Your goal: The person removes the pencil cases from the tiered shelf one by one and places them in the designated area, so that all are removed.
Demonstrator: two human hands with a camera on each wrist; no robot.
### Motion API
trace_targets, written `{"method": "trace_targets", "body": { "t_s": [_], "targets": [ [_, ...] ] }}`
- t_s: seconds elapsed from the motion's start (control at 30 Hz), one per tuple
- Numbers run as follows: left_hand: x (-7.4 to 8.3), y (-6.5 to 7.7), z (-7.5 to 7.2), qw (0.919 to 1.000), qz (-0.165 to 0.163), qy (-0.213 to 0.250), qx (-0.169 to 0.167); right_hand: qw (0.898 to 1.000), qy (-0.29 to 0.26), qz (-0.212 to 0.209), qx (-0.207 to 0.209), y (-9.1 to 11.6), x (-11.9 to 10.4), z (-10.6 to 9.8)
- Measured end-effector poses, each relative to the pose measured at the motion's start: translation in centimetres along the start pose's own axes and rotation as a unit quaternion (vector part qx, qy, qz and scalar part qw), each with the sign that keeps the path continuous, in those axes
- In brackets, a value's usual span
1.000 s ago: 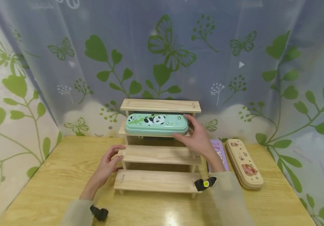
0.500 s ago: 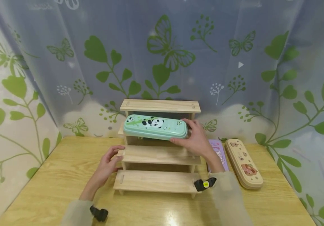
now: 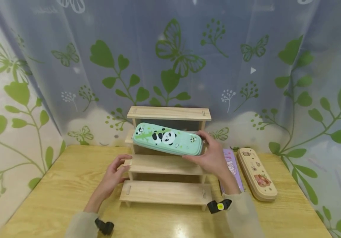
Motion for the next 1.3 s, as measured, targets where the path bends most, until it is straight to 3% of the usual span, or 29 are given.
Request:
{"method": "trace_targets", "body": {
  "t_s": [0.27,0.8,1.03,1.3],
  "targets": [
    [-0.1,0.2,-0.2,0.9999,0.002,-0.014,0.006,0.997,0.0,-0.033,0.07,2.0,0.0,-1.5],
    [-0.1,0.3,-0.1,1.0,-0.003,-0.009,0.003,0.985,-0.052,-0.073,0.146,5.0,0.4,-4.9],
    [-0.1,0.2,0.0,1.0,-0.002,-0.001,0.0,0.975,-0.043,-0.116,0.185,5.9,0.4,-6.6],
    [-0.1,0.0,0.1,1.0,-0.003,0.0,-0.002,0.97,-0.045,-0.09,0.222,6.9,0.8,-8.5]
  ]
}}
Point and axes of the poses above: each hand's wrist, its own y-axis away from the middle knuckle, its own z-axis out of the palm, x = y × z, the point moved 4 cm from there along -y, towards the middle knuckle, and after that the axes turned 10 degrees about -z, right-handed, at the moved point
